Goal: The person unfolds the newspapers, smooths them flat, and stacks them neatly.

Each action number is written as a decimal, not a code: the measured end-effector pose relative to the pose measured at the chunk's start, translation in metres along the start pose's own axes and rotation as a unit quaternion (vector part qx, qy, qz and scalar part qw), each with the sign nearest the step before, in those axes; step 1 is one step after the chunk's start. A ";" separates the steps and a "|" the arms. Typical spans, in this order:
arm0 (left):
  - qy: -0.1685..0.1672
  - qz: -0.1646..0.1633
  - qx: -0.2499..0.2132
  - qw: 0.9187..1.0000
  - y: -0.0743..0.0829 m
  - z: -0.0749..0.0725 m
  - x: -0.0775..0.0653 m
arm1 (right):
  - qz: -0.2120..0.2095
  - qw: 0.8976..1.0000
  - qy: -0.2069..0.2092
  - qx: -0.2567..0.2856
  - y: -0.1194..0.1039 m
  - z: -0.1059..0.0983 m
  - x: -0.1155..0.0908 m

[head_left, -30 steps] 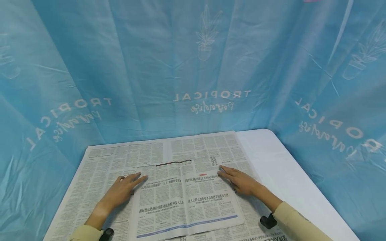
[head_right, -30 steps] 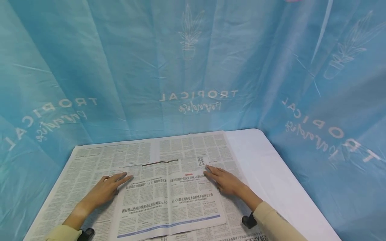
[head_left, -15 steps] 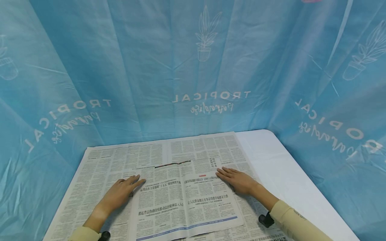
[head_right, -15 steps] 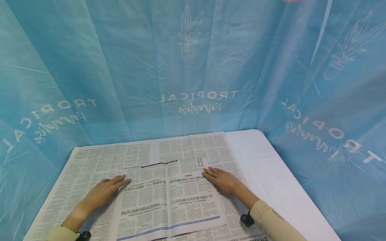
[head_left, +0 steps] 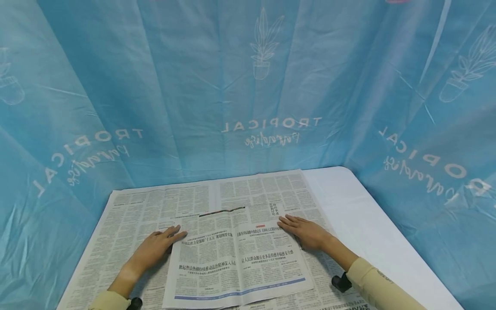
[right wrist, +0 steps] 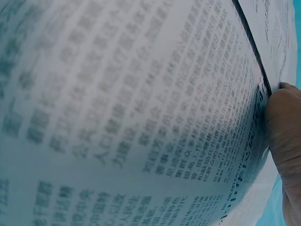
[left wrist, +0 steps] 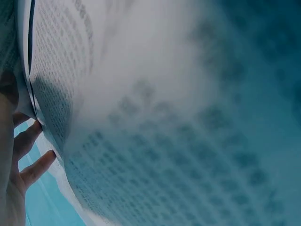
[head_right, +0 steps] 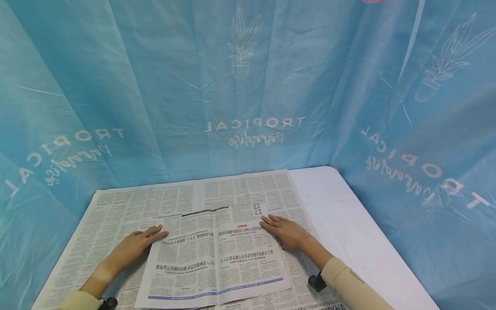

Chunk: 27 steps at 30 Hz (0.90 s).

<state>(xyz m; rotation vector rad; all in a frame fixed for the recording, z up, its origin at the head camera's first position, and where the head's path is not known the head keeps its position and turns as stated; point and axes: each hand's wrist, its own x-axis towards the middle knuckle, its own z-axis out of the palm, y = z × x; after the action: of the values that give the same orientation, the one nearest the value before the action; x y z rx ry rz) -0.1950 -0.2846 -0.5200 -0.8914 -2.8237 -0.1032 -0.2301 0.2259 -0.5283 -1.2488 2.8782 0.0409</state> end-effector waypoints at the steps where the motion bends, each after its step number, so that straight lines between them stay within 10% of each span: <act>1: 0.000 -0.003 -0.004 1.000 -0.001 0.000 0.000 | -0.001 1.000 0.004 -0.001 0.001 0.000 0.001; 12: -0.003 -0.036 -0.079 0.996 -0.001 0.002 0.003 | -0.014 0.999 0.048 -0.015 0.000 0.007 0.002; 27: 0.032 -0.070 -0.238 0.968 0.002 0.003 0.004 | -0.041 0.990 0.134 -0.018 0.001 0.012 0.008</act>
<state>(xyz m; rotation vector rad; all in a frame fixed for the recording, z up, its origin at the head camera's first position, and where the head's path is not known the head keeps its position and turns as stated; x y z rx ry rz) -0.1975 -0.2803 -0.5223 -0.7471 -2.8406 -0.8420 -0.2359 0.2211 -0.5400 -1.4840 3.0545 -0.0828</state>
